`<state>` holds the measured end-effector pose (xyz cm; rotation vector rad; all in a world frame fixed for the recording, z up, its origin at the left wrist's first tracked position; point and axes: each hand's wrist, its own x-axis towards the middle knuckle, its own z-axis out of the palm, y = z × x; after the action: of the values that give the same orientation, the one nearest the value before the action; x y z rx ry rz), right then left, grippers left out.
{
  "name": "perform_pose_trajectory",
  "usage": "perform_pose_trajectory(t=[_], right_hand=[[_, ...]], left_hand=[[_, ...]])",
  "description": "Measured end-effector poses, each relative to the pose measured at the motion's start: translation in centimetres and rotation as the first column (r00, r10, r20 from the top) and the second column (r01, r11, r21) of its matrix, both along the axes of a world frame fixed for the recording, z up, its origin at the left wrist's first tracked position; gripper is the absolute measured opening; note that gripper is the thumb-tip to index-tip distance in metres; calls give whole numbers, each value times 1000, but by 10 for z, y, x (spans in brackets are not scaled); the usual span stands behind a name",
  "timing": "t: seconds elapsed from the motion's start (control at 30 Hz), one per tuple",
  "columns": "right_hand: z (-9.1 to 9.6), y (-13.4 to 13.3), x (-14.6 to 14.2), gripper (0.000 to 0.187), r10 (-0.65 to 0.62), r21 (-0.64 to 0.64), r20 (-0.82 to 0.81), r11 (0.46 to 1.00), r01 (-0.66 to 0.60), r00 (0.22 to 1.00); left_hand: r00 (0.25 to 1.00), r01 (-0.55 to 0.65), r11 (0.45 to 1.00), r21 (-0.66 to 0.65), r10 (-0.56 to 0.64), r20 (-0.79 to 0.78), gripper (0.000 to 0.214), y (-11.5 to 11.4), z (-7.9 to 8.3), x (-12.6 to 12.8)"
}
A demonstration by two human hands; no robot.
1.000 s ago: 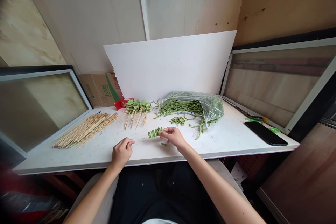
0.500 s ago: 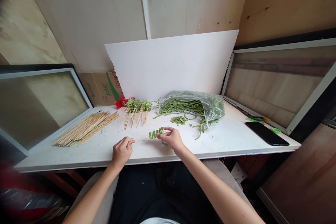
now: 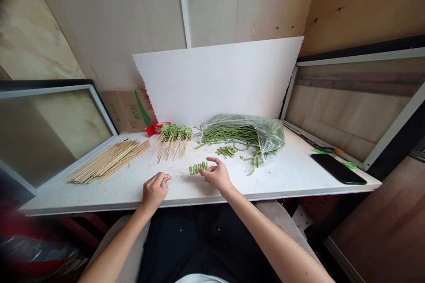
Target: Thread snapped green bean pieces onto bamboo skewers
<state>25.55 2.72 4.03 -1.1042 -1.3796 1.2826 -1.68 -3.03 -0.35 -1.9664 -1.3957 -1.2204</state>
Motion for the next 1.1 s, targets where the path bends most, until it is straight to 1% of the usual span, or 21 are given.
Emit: perform_pose_trajectory(t=[0.17,0.23,0.3,0.33,0.37,0.4,0.47,0.5,0.57,0.63,0.73,0.83,0.87,0.93,1.1], right_hand=[[4,-2,0,74,14,-2,30,1000,-14,999],[6,1,6,82,68,19,57,997,-69,996],[9,7,15,91,152,69,118,985,-160,981],[10,12,21,90,183,104,174,974,-203,968],[11,16,27,82,191,141,249,963,-230,950],[11,21,32,67,162,182,338,955,-234,927],[8,28,38,38,30,280,493,941,-191,869],[5,31,39,30,-50,336,548,927,-166,835],[-2,33,37,28,-178,435,615,889,-143,768],[-9,31,31,30,-244,493,658,855,-162,712],[-15,27,19,29,-294,525,697,830,-187,654],[-17,26,9,25,-319,531,722,825,-195,614],[-18,27,7,23,-320,530,723,826,-194,612],[-19,29,5,19,-319,533,706,827,-177,632],[-22,35,9,11,-270,528,613,839,-131,742]], left_hand=[[1000,-5,1000,-5,5,6,25,0,0,0],[999,-17,1000,-17,17,28,22,0,0,1],[997,-30,999,-32,33,71,20,0,1,1],[995,-36,999,-40,39,94,20,0,2,1],[993,-39,998,-49,45,114,20,0,2,1],[991,-42,998,-55,49,127,20,0,2,1],[989,-47,997,-65,55,136,20,-1,3,1],[989,-49,997,-67,57,134,20,-1,3,1],[990,-50,996,-72,59,131,20,-1,2,1],[989,-54,996,-75,63,131,19,0,2,1],[989,-62,995,-79,73,132,19,0,1,1],[989,-67,994,-86,78,130,19,1,0,1],[989,-67,994,-88,78,129,19,1,0,1],[988,-65,994,-91,77,131,19,2,-1,1],[989,-73,993,-97,85,122,19,1,0,1]])
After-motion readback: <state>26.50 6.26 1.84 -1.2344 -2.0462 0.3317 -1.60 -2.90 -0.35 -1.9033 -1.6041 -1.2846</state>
